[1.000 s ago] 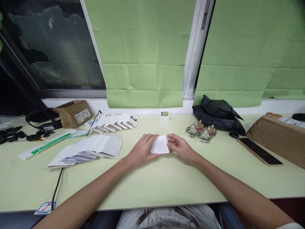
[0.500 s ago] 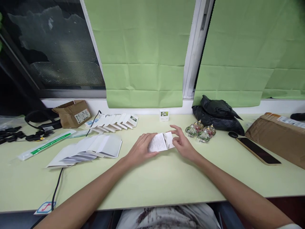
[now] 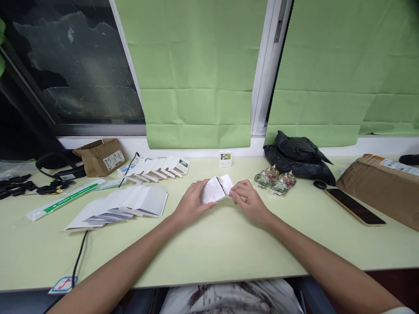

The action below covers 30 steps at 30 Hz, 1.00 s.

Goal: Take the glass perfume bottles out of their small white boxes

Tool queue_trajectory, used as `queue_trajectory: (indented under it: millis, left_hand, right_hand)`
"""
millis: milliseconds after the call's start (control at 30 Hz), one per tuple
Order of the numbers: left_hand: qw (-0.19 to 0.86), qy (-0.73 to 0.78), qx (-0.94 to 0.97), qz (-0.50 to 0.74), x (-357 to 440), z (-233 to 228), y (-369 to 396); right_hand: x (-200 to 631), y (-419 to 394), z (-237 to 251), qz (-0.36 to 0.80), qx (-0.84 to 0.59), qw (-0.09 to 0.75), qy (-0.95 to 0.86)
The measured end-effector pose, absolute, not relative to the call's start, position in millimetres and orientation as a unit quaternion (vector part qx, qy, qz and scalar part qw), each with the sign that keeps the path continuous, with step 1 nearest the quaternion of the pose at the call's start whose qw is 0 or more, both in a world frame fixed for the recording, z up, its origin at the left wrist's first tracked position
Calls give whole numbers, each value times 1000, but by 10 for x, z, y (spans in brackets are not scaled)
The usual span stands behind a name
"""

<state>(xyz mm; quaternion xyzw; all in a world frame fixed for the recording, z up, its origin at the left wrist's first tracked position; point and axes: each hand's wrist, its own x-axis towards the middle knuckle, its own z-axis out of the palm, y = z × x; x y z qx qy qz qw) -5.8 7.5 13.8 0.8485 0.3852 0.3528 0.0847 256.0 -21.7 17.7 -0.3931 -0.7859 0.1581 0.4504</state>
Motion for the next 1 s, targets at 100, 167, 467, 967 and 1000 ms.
queue_trajectory:
  millis: [100, 167, 467, 967, 1000]
  left_hand:
    - [56, 360, 866, 341, -62, 138, 82]
    - [31, 342, 879, 332, -58, 134, 78]
    - [-26, 314, 893, 321, -36, 118, 62]
    - [6, 296, 903, 311, -94, 148, 103]
    - [6, 295, 903, 311, -93, 150, 105]
  right_hand:
    - [2571, -182, 158, 188, -419, 427, -779]
    - [2579, -185, 156, 199, -443, 395, -780]
    - [2582, -178, 107, 225, -473, 385, -760]
    - [2563, -156, 58, 186, -479, 376, -771]
    - [2563, -139, 42, 181, -489, 375, -767]
